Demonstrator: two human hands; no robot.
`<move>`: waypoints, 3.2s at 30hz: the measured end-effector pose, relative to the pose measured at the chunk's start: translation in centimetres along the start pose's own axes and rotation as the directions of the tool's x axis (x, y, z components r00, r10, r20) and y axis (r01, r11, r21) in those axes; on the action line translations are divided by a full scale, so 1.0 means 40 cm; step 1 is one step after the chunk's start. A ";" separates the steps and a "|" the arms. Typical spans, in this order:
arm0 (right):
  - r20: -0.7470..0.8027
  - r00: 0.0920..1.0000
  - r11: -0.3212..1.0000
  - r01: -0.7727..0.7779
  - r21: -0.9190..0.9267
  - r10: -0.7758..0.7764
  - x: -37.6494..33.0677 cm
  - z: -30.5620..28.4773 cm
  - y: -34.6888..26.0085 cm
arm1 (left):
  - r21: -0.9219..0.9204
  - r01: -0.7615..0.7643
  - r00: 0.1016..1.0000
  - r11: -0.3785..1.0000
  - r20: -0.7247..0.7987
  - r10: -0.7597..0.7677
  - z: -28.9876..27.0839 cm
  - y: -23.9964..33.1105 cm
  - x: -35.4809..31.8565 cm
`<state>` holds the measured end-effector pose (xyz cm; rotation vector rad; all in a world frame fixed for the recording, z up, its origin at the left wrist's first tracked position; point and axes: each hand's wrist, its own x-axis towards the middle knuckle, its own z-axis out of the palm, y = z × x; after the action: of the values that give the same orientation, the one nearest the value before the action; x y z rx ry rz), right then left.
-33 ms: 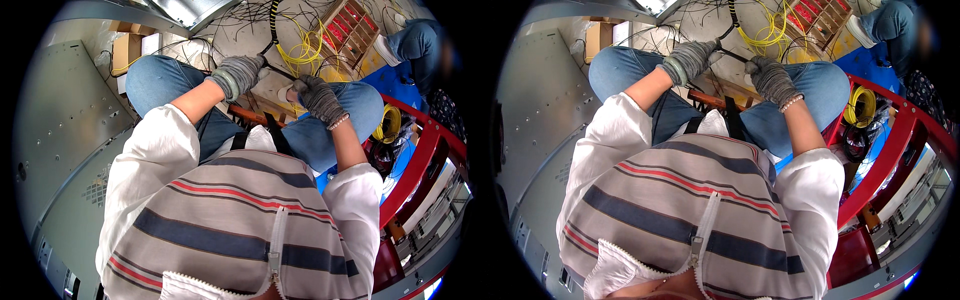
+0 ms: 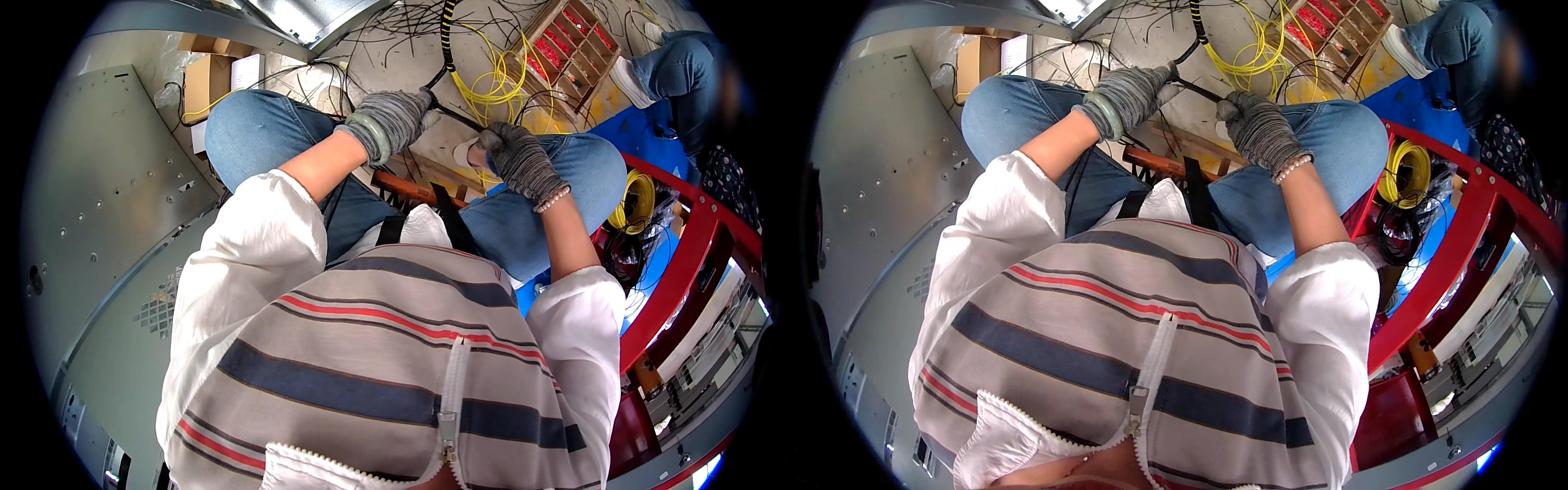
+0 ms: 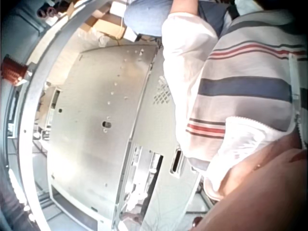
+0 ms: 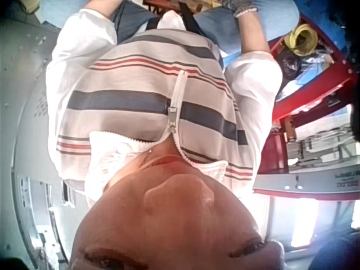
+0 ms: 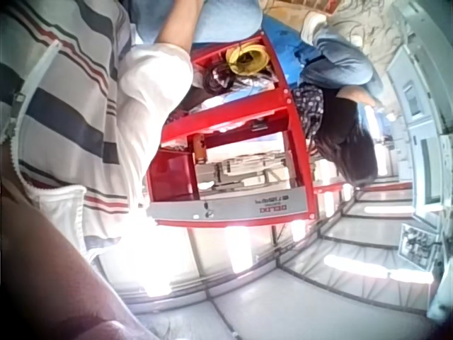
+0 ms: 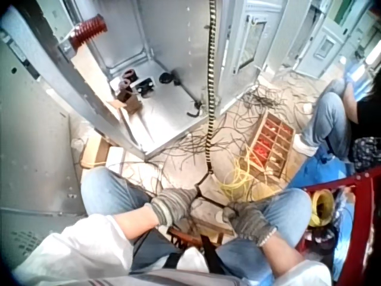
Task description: The person sits on the floor and organizes a bundle of black and yellow wires. They separate, align, and bundle the wires by hand, occasionally adjusting their position to reach different sections.
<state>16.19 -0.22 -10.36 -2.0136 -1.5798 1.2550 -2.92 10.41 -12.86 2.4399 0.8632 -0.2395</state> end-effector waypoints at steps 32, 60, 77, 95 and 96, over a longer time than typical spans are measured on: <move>-0.023 0.999 0.875 -0.045 -0.482 0.038 0.091 0.071 -0.136 | -0.692 0.174 0.977 0.700 0.209 -0.036 0.010 0.022 -0.015; 0.006 0.976 0.946 0.211 -0.248 -0.216 0.094 0.046 -0.026 | -0.840 0.513 0.849 0.177 0.466 -0.248 -0.005 0.028 0.002; 0.109 0.964 0.961 0.253 -0.110 -0.242 0.098 0.017 -0.030 | -0.833 0.491 0.864 -0.256 0.503 0.020 0.035 0.004 -0.001; 0.137 0.947 0.953 0.299 -0.055 -0.290 0.110 0.021 -0.044 | -0.886 0.428 0.904 0.176 0.424 -0.060 -0.037 0.011 -0.016; 0.136 0.934 0.937 0.341 -0.072 -0.329 0.115 0.027 -0.039 | -0.890 0.430 0.902 0.150 0.427 -0.054 -0.039 0.005 -0.018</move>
<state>14.47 4.15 -11.99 -1.6464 -1.9741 1.2069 -3.37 10.74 -11.22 0.9383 0.8598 -0.0911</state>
